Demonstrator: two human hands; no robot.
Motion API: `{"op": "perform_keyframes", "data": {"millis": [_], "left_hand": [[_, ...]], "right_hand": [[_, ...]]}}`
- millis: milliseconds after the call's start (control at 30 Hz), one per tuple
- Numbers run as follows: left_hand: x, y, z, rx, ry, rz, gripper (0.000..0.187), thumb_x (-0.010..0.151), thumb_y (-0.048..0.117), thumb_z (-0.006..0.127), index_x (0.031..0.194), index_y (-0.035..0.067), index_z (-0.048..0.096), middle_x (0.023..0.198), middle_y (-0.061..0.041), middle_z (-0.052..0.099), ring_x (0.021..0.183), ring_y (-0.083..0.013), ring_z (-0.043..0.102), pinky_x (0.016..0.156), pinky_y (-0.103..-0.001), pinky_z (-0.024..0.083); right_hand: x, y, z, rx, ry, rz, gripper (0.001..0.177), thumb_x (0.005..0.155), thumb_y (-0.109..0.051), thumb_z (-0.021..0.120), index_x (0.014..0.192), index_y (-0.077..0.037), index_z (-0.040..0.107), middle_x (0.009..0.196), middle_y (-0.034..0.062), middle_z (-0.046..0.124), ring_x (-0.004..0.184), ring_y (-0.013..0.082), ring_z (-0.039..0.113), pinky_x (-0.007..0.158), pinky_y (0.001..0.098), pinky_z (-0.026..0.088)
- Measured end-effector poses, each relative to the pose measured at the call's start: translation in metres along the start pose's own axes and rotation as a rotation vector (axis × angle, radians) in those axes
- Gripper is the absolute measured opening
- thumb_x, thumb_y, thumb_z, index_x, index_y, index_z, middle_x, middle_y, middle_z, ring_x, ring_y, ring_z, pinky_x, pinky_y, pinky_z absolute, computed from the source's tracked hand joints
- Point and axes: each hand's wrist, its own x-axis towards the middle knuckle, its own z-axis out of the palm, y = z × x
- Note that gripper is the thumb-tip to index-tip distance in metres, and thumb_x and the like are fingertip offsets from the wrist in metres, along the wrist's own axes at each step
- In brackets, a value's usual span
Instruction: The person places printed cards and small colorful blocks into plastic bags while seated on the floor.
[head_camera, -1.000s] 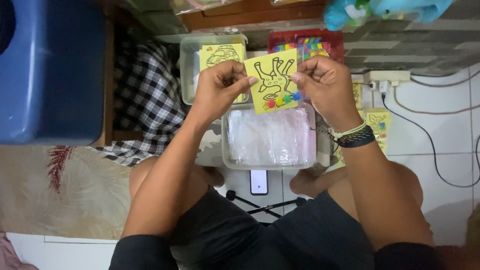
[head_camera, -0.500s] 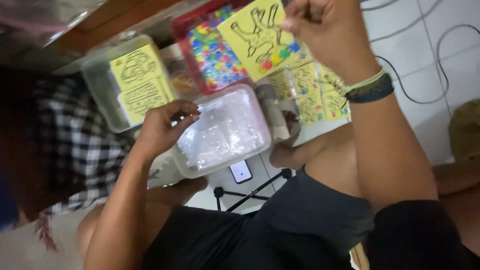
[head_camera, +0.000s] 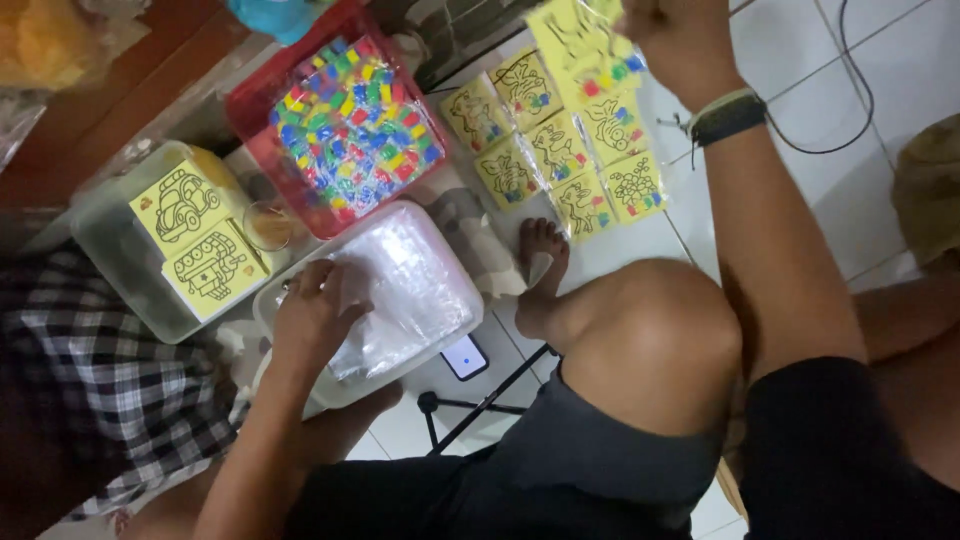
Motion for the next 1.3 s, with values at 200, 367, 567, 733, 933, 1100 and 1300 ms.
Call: {"op": "perform_keyframes", "data": {"millis": [200,367,567,733,933,1100,1300], "left_hand": [[0.001,0.003,-0.002,-0.119,-0.054,-0.072,0.058,0.079,0.029,0.080,0.133,0.017,0.063,0.125,-0.008,0.066,0.099,-0.0318,0.069,0.082,-0.042,0.056],[0.010,0.006,-0.009,-0.179,-0.168,-0.154,0.047,0.085,0.025,0.075,0.130,0.015,0.064,0.111,-0.005,0.073,0.093,-0.0248,0.072,0.081,-0.038,0.058],[0.012,0.013,-0.013,-0.209,-0.180,-0.151,0.042,0.085,0.023,0.074,0.126,0.016,0.067,0.114,-0.003,0.072,0.093,-0.0248,0.072,0.080,-0.038,0.057],[0.008,0.017,-0.005,-0.115,0.030,-0.039,0.045,0.078,0.016,0.079,0.122,0.016,0.071,0.127,-0.006,0.064,0.099,-0.0290,0.069,0.084,-0.040,0.057],[0.005,0.011,0.004,-0.193,-0.004,-0.185,0.052,0.077,0.016,0.082,0.126,0.011,0.066,0.131,-0.006,0.060,0.103,-0.0302,0.069,0.087,-0.041,0.059],[0.013,0.020,-0.010,-0.258,-0.194,-0.326,0.037,0.087,0.023,0.073,0.122,0.014,0.067,0.101,-0.004,0.076,0.084,-0.0240,0.074,0.075,-0.038,0.059],[0.005,0.004,0.000,-0.226,-0.110,-0.102,0.031,0.091,0.033,0.073,0.117,0.017,0.066,0.088,-0.009,0.073,0.080,-0.0337,0.077,0.069,-0.046,0.061]], "right_hand": [[-0.048,0.104,0.104,0.314,-0.123,0.627,0.015,0.088,-0.009,0.080,0.102,-0.004,0.079,0.090,0.0065,0.075,0.075,0.0162,0.066,0.078,0.0309,0.057],[-0.036,0.160,0.201,0.178,-0.240,0.587,0.010,0.081,-0.016,0.081,0.089,-0.010,0.082,0.082,0.0058,0.076,0.070,0.0201,0.067,0.081,0.0322,0.055],[-0.005,0.143,0.253,0.058,-0.362,0.869,0.007,0.077,-0.018,0.078,0.083,-0.014,0.080,0.083,0.0070,0.076,0.074,0.0279,0.069,0.076,0.0412,0.055],[0.006,0.133,0.273,-0.008,-0.350,0.866,0.008,0.078,-0.026,0.078,0.083,-0.022,0.082,0.089,0.0038,0.077,0.086,0.0335,0.067,0.082,0.0506,0.043],[0.003,0.113,0.292,-0.011,-0.026,0.658,0.017,0.083,-0.016,0.067,0.079,-0.023,0.082,0.105,-0.0062,0.076,0.096,0.0341,0.051,0.090,0.0472,0.037],[-0.002,0.098,0.280,-0.166,-0.080,0.680,0.029,0.084,-0.022,0.076,0.112,-0.014,0.077,0.116,0.0085,0.073,0.104,0.0352,0.051,0.088,0.0490,0.035],[-0.020,0.118,0.263,-0.044,-0.155,0.597,0.016,0.099,-0.028,0.069,0.107,-0.016,0.077,0.097,0.0076,0.072,0.106,0.0425,0.062,0.088,0.0610,0.046]]}}
